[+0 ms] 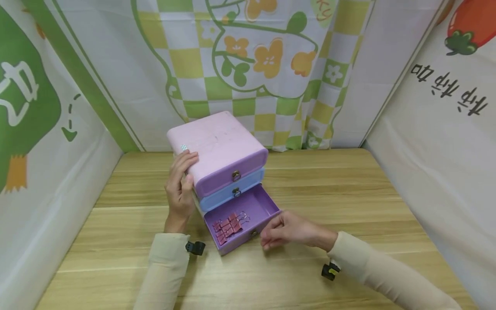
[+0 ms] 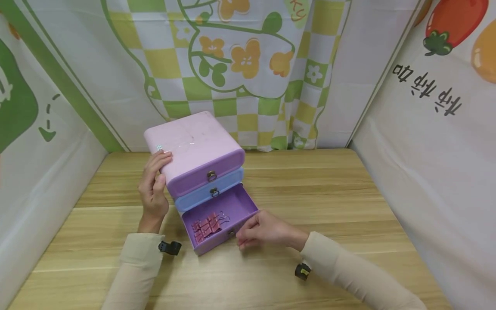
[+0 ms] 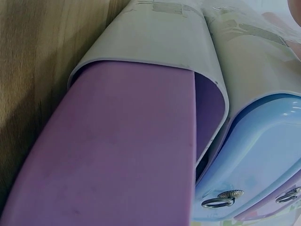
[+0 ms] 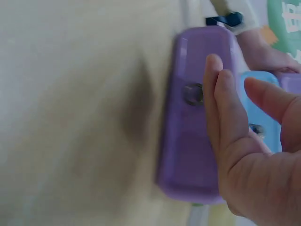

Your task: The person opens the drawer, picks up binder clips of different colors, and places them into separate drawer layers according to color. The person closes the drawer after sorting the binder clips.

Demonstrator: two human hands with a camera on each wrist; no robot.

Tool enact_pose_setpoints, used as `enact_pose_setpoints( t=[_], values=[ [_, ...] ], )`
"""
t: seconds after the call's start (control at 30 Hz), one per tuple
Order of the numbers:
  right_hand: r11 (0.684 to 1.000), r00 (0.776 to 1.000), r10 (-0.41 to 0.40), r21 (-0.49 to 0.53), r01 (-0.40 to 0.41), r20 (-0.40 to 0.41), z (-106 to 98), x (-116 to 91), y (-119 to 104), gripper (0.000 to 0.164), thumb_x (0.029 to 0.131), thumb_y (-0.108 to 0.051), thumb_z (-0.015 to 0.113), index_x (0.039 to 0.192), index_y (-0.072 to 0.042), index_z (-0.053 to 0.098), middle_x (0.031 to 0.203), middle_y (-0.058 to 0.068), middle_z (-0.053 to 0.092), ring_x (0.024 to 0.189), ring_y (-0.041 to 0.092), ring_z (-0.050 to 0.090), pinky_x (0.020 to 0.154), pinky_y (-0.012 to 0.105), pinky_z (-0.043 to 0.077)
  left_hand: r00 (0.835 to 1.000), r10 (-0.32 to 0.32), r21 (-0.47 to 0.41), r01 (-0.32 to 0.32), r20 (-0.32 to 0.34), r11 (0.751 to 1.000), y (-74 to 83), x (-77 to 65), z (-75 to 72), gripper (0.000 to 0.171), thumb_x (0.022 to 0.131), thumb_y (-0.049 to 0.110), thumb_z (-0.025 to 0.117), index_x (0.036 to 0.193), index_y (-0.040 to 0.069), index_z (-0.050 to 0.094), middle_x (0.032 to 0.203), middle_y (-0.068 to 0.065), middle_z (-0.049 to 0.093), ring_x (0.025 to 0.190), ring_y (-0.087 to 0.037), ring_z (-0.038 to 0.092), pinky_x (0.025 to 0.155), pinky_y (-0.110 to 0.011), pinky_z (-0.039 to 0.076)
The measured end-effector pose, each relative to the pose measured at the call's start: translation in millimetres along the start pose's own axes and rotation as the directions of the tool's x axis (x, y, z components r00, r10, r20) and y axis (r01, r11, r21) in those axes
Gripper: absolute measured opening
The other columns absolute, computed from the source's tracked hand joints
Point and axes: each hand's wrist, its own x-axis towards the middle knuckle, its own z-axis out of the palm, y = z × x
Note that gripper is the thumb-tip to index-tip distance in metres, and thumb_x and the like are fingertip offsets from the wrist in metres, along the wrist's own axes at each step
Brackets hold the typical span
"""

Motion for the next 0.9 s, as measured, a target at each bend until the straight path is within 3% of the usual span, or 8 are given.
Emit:
enact_pose_setpoints(
  t=[0.33, 0.6, 0.9],
  values=[
    [0.995, 0.999, 0.037, 0.093, -0.034, -0.026, 11.8, 18.6, 20.2, 0.027, 0.098, -0.009, 0.07, 0.11, 0.015, 0.073, 0.103, 0.026, 0.079, 0.096, 0.03, 0.081, 0.091, 0.035, 0.066, 1.0, 0.022, 0.001, -0.022, 0.0, 1.0, -1.0, 1.3, 0.6, 0.041, 0.094, 0.012, 0.046, 0.117, -0.012, 0.071, 0.125, -0.031, 0.07, 0.139, -0.036, 0.058, 0.128, -0.051, 0.039],
    [0.98, 0.996, 0.071, 0.188, -0.061, -0.05, 19.1, 30.2, 25.6, 0.029, 0.099, -0.01, 0.069, 0.115, 0.014, 0.072, 0.102, 0.025, 0.079, 0.092, 0.026, 0.082, 0.091, 0.035, 0.066, 1.0, 0.018, 0.006, -0.018, 0.007, 1.0, -0.7, 1.6, 0.3, 0.041, 0.094, 0.011, 0.046, 0.118, -0.013, 0.07, 0.126, -0.031, 0.069, 0.139, -0.037, 0.057, 0.128, -0.051, 0.038],
    [0.98, 0.992, 0.066, 0.192, -0.046, -0.103, 22.4, 33.2, 22.9, 0.029, 0.099, -0.011, 0.07, 0.114, 0.013, 0.072, 0.099, 0.024, 0.08, 0.089, 0.024, 0.082, 0.09, 0.034, 0.066, 1.0, 0.007, -0.004, -0.007, -0.002, 1.0, -1.7, 0.0, 0.8, 0.041, 0.093, 0.011, 0.046, 0.117, -0.012, 0.07, 0.125, -0.031, 0.07, 0.14, -0.034, 0.057, 0.128, -0.052, 0.038]
  ],
)
